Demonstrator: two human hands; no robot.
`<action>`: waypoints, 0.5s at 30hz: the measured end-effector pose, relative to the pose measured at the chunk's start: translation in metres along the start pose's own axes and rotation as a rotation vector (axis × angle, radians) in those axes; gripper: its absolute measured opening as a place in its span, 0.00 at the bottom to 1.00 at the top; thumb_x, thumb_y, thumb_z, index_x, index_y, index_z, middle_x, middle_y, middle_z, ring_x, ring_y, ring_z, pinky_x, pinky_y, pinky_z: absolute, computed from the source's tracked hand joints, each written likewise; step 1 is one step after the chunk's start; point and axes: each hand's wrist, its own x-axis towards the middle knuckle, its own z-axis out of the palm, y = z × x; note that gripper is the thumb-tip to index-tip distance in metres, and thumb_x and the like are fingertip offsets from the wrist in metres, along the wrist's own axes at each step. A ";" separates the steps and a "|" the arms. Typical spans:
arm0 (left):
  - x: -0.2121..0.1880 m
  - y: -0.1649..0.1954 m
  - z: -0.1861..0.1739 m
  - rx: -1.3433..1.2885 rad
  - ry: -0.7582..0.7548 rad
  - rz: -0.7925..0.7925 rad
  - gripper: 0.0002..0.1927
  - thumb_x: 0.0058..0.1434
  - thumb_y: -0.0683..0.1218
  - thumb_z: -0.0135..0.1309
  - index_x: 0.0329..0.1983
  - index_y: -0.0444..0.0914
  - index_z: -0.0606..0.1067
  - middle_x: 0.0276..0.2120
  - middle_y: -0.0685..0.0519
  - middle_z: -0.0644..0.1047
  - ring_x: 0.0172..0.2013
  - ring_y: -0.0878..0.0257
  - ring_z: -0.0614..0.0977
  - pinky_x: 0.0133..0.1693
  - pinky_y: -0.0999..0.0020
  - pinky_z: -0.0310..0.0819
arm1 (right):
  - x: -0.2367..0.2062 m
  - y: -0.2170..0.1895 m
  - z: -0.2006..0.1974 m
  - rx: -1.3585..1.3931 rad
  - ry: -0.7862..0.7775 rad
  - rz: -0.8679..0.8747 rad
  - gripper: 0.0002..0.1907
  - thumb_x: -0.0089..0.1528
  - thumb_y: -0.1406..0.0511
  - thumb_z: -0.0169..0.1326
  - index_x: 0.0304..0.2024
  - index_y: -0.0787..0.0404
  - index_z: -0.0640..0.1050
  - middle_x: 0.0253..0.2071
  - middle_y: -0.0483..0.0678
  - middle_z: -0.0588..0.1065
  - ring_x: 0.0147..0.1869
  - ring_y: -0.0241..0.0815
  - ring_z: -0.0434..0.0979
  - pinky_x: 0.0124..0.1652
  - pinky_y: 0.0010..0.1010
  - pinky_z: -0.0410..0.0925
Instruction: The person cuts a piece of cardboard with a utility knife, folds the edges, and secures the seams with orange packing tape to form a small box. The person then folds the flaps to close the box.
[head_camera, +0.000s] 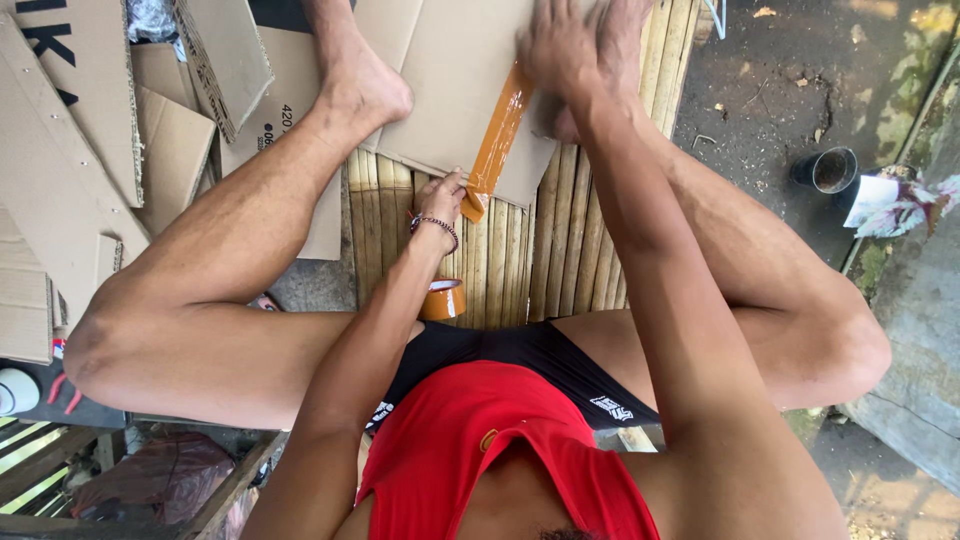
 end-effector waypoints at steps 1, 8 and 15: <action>0.000 -0.001 0.001 0.022 0.032 -0.007 0.25 0.61 0.52 0.66 0.50 0.32 0.71 0.44 0.46 0.79 0.45 0.58 0.81 0.40 0.66 0.70 | -0.015 -0.006 0.006 -0.020 -0.021 -0.033 0.40 0.72 0.47 0.31 0.75 0.69 0.48 0.77 0.65 0.46 0.81 0.62 0.41 0.72 0.64 0.38; -0.002 0.002 0.002 -0.032 0.051 0.168 0.12 0.60 0.45 0.65 0.40 0.34 0.76 0.34 0.52 0.81 0.30 0.66 0.80 0.37 0.73 0.78 | -0.118 -0.049 0.025 -0.007 -0.142 -0.254 0.52 0.60 0.34 0.43 0.71 0.64 0.56 0.70 0.63 0.57 0.74 0.60 0.52 0.67 0.62 0.44; 0.009 -0.006 -0.002 -0.073 -0.021 0.250 0.11 0.62 0.44 0.62 0.44 0.35 0.76 0.33 0.54 0.79 0.29 0.69 0.78 0.34 0.73 0.73 | -0.134 -0.062 0.071 0.023 -0.068 -0.358 0.28 0.64 0.49 0.55 0.53 0.64 0.69 0.46 0.56 0.72 0.42 0.49 0.77 0.38 0.41 0.74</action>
